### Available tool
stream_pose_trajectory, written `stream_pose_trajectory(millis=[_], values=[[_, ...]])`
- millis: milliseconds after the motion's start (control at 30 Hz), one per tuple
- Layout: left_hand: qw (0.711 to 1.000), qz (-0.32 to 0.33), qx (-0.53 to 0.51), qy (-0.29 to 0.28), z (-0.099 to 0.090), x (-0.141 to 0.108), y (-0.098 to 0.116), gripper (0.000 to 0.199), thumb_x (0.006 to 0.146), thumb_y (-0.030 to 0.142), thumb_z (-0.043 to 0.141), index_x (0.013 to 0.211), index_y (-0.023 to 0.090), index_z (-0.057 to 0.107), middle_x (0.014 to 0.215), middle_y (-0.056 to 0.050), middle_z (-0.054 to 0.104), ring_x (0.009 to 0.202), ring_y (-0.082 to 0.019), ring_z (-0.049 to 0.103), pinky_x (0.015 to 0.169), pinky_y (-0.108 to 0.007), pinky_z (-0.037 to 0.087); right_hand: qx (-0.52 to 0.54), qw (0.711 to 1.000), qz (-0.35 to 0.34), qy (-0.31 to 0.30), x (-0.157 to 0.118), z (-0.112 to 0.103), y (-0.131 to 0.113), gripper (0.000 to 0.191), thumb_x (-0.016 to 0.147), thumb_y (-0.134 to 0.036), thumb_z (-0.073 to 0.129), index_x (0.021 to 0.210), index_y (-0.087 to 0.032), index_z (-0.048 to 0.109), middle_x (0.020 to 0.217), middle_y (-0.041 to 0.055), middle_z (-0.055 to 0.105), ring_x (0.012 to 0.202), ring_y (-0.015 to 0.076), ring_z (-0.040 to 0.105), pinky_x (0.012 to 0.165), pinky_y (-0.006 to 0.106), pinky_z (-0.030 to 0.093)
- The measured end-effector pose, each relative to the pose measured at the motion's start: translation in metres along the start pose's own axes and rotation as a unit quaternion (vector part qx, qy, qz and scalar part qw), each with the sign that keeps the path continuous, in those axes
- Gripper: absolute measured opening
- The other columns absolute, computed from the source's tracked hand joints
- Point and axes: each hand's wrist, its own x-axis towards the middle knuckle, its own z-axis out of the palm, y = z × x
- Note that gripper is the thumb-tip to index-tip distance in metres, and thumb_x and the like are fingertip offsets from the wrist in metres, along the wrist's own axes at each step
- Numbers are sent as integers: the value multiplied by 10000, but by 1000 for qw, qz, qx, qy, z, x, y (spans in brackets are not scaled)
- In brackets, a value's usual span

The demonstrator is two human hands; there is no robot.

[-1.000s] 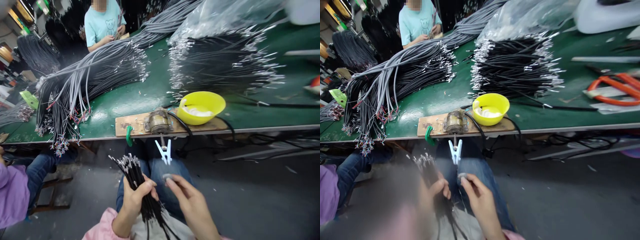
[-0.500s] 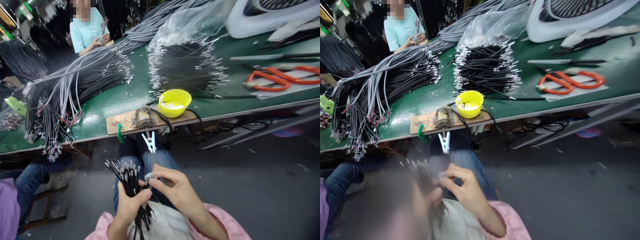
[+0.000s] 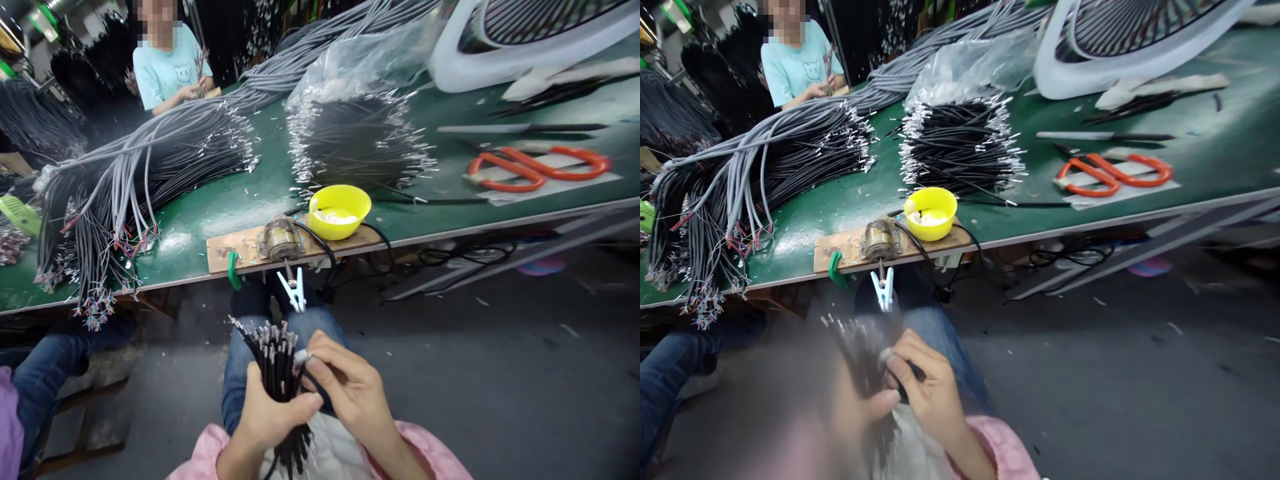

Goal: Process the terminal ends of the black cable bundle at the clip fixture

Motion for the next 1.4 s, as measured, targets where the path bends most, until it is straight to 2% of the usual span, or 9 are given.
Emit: stream_pose_trajectory(millis=[200,400,567,633,700,833,1067,1200,1400], values=[[998,-35,-37,39,4,10,-3,435,419,412,839,550,132,533,405,61,470,378,-55,394,392,-194,353,-30,999,2,-27,4,-5,8,272,824,-81,496,579,-195,522,505,-21,492,495,129,458,483,259,376],[994,-4,-2,105,-1,7,-13,284,549,197,813,732,143,603,668,0,639,639,-131,595,647,-248,501,-31,998,-13,44,3,4,10,224,801,-50,504,637,-199,537,534,-20,516,523,135,451,530,279,370],[999,-18,-31,11,3,12,-5,449,603,526,735,519,138,524,456,19,515,421,-76,474,448,-210,414,169,968,173,-64,-4,3,29,391,890,-341,470,540,-193,560,535,17,528,547,170,509,534,299,415],[999,-30,-30,-16,4,16,-2,495,603,572,709,494,141,492,411,25,471,370,-63,440,388,-194,363,221,939,258,-54,-5,2,36,405,876,-441,472,582,-193,600,563,17,542,529,163,521,511,287,426],[998,-43,-33,-16,5,18,0,494,573,561,737,523,142,480,399,52,430,333,-37,386,345,-169,298,232,930,282,-47,-1,1,37,367,814,-519,533,714,-195,673,606,25,574,548,169,541,501,275,435],[998,-35,-51,1,5,22,0,485,521,483,802,555,152,450,415,90,382,320,-9,322,325,-152,255,196,955,220,-41,12,-2,28,272,730,-460,669,653,-199,664,618,23,570,564,157,531,509,254,428],[1000,16,-20,10,11,26,4,470,559,505,766,506,165,447,377,69,392,321,-39,348,324,-174,291,145,968,204,11,10,2,27,338,806,-408,597,554,-196,518,569,-10,474,517,137,474,474,246,396],[995,37,-46,76,16,24,-7,460,567,471,768,473,178,426,362,69,379,302,-41,332,314,-184,269,42,991,115,57,7,7,26,255,827,-235,567,579,-206,514,559,-11,472,517,142,465,466,254,368],[995,11,-21,101,15,23,-19,496,593,552,713,465,195,391,376,63,384,335,-55,345,347,-203,295,-54,992,12,112,6,15,22,224,761,-53,570,617,-214,511,554,-26,464,533,142,448,508,271,359]])
